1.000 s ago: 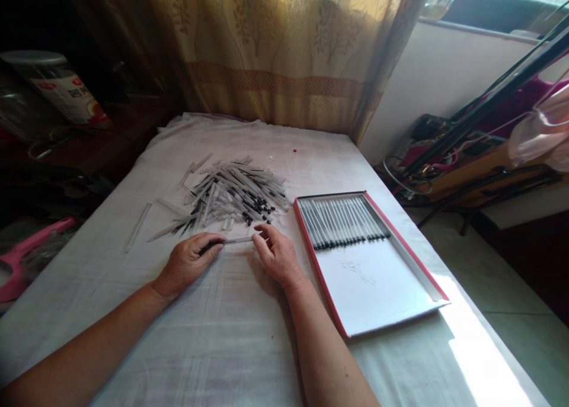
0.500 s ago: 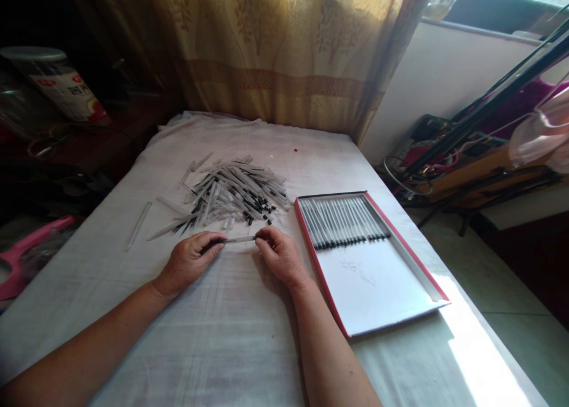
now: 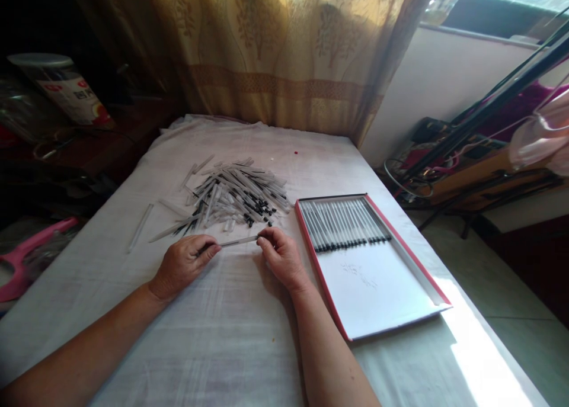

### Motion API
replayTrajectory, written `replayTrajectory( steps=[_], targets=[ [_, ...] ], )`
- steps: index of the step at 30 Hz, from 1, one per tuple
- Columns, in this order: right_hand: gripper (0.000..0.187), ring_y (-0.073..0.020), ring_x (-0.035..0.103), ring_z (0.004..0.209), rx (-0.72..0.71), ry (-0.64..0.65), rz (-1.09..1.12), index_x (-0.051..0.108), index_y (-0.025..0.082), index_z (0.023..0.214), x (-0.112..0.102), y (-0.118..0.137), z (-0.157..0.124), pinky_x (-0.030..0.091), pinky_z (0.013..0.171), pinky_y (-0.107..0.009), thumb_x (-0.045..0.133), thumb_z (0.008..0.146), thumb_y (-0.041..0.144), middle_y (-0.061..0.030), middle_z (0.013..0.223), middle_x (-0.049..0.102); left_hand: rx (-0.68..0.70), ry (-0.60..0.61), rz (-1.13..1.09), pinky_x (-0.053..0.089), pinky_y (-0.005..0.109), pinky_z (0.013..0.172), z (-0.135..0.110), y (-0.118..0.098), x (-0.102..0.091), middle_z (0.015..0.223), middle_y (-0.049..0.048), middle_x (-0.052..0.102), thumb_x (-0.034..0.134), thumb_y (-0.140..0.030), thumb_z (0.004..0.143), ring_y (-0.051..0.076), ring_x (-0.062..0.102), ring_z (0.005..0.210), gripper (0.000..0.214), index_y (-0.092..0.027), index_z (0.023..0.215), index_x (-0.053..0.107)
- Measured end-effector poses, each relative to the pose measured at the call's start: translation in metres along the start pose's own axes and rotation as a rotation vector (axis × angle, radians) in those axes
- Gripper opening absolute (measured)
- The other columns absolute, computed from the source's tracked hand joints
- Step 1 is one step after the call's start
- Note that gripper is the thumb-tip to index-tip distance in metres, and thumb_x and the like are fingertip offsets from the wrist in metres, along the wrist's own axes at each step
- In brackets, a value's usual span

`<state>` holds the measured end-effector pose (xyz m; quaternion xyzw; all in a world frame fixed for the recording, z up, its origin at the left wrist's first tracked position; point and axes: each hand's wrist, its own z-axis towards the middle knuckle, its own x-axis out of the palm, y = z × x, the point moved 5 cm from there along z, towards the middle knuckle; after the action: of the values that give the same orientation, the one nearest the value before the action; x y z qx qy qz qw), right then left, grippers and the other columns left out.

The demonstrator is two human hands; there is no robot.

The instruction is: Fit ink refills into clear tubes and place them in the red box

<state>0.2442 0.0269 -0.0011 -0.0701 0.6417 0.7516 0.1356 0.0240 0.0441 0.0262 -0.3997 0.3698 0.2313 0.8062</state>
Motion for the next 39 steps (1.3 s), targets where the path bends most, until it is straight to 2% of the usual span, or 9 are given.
replayTrajectory(
  steps=[3,6,11,15,18,23,29,34,39],
  targets=[
    [0.017,-0.0159,0.059,0.068,0.020,-0.001,0.029,0.064,0.021,0.088,0.0005,0.0004,0.0002,0.048,0.064,-0.027,0.059,0.083,0.036,-0.0031,0.078,0.066,-0.005,-0.048,-0.033,0.049,0.029,0.073,0.0003,-0.0008,-0.0007,0.083,0.0038,0.068,0.054,-0.045,0.090,0.019,0.063,0.077,0.027,-0.020,0.094,0.063],
    [0.020,-0.0144,0.057,0.062,0.054,0.000,0.071,0.064,0.020,0.089,0.0015,0.0006,-0.0001,0.047,0.058,-0.026,0.059,0.083,0.038,-0.0028,0.077,0.065,0.025,-0.035,0.005,0.049,0.034,0.080,0.0005,-0.0009,0.0015,0.092,0.0063,0.070,0.052,-0.047,0.091,0.022,0.064,0.085,0.035,-0.018,0.108,0.062],
    [0.021,-0.0141,0.057,0.060,0.081,0.001,0.116,0.063,0.020,0.088,0.0034,0.0011,-0.0004,0.047,0.056,-0.025,0.060,0.081,0.039,-0.0028,0.076,0.065,0.038,0.017,0.046,0.046,0.034,0.073,0.0006,0.0019,0.0044,0.074,0.0044,0.070,0.041,-0.042,0.096,0.020,0.063,0.073,0.037,-0.020,0.079,0.066],
    [0.020,-0.0142,0.058,0.063,0.075,-0.003,0.125,0.064,0.020,0.088,0.0030,0.0008,0.0000,0.047,0.057,-0.025,0.061,0.080,0.039,-0.0027,0.077,0.065,-0.008,-0.040,0.012,0.047,0.034,0.077,0.0013,0.0027,0.0010,0.083,0.0048,0.070,0.053,-0.043,0.090,0.021,0.063,0.080,0.026,-0.020,0.090,0.065],
    [0.021,-0.0130,0.056,0.059,0.084,-0.011,0.136,0.063,0.020,0.088,0.0020,0.0006,0.0002,0.046,0.055,-0.024,0.061,0.080,0.040,-0.0021,0.076,0.065,-0.010,-0.028,0.035,0.046,0.036,0.082,0.0017,0.0023,0.0019,0.090,0.0056,0.071,0.054,-0.045,0.089,0.023,0.064,0.086,0.029,-0.020,0.100,0.065],
    [0.025,-0.0124,0.055,0.057,0.098,-0.019,0.141,0.063,0.019,0.088,0.0016,0.0012,0.0001,0.045,0.052,-0.024,0.062,0.079,0.042,-0.0021,0.075,0.065,0.032,-0.010,0.065,0.046,0.035,0.078,0.0017,0.0012,0.0036,0.075,0.0045,0.070,0.046,-0.043,0.093,0.020,0.064,0.075,0.032,-0.021,0.081,0.067],
    [0.023,-0.0120,0.054,0.056,0.105,-0.022,0.158,0.063,0.019,0.086,0.0023,0.0019,0.0005,0.044,0.051,-0.023,0.062,0.078,0.041,-0.0019,0.074,0.064,-0.020,-0.046,0.036,0.047,0.035,0.078,0.0019,0.0022,0.0005,0.083,0.0042,0.071,0.054,-0.046,0.088,0.022,0.064,0.079,0.029,-0.021,0.098,0.066],
    [0.025,-0.0122,0.055,0.057,0.105,-0.028,0.164,0.065,0.019,0.087,0.0020,0.0006,0.0010,0.045,0.052,-0.024,0.063,0.077,0.042,-0.0018,0.073,0.064,0.019,0.015,0.047,0.044,0.036,0.080,0.0022,0.0016,0.0041,0.075,0.0034,0.071,0.046,-0.042,0.093,0.020,0.063,0.074,0.034,-0.022,0.080,0.069],
    [0.025,-0.0121,0.055,0.056,0.125,-0.027,0.157,0.064,0.019,0.084,0.0012,-0.0003,0.0009,0.043,0.049,-0.023,0.063,0.077,0.043,-0.0019,0.073,0.065,0.003,-0.021,0.035,0.043,0.034,0.077,0.0022,0.0025,0.0018,0.077,0.0026,0.070,0.057,-0.043,0.089,0.020,0.062,0.076,0.024,-0.021,0.084,0.067]
  ],
)
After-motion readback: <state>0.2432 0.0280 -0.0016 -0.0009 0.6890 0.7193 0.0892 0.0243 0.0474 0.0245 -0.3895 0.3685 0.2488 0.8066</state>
